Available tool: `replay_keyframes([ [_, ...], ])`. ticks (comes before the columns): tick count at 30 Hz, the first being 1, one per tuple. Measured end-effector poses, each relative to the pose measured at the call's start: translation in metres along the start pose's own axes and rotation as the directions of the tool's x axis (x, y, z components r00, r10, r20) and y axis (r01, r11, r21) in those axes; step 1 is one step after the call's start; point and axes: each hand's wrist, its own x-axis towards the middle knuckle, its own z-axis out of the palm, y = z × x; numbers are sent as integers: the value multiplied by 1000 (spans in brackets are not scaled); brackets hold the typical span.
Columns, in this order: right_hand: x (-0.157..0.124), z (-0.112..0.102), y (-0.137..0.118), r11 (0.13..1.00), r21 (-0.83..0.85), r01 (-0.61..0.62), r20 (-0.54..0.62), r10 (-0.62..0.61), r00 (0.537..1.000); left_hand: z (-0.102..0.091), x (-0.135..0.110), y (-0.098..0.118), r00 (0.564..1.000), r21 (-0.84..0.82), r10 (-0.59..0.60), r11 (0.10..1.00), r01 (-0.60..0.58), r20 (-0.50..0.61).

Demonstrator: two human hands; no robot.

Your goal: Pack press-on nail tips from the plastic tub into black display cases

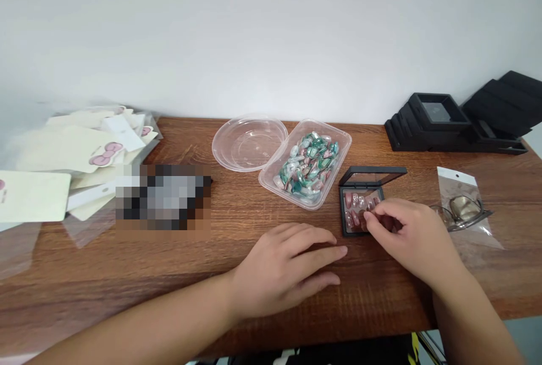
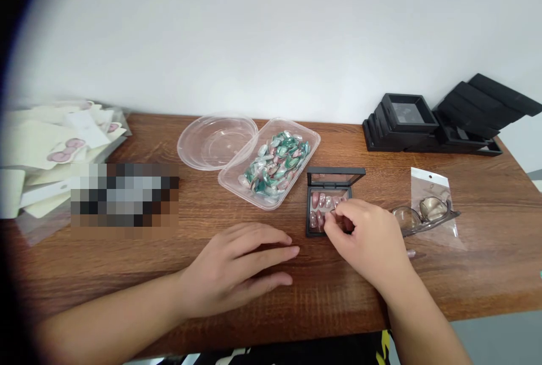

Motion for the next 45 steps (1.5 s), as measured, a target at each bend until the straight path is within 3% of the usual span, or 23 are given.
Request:
replay_keyframes([
  [5,1,5,-5,985,-157,-73,134,94,986,3,-1,-1,997,-22,0,1000,2,78],
  [10,2,5,-8,964,-248,-91,167,135,977,5,-2,-2,992,-27,-4,1000,7,125],
  [24,-1,8,-12,943,-332,3,222,76,972,5,0,-1,989,-8,-6,1000,7,150],
  [29,-2,5,-9,947,-319,19,219,55,974,5,0,-1,987,-20,-21,999,25,160],
  [36,-2,-8,0,987,-159,-23,199,55,978,5,-1,0,984,49,-43,998,35,171],
  [45,-5,-9,6,996,-80,39,211,-21,977,11,-3,-4,924,160,-61,987,-1,378],
])
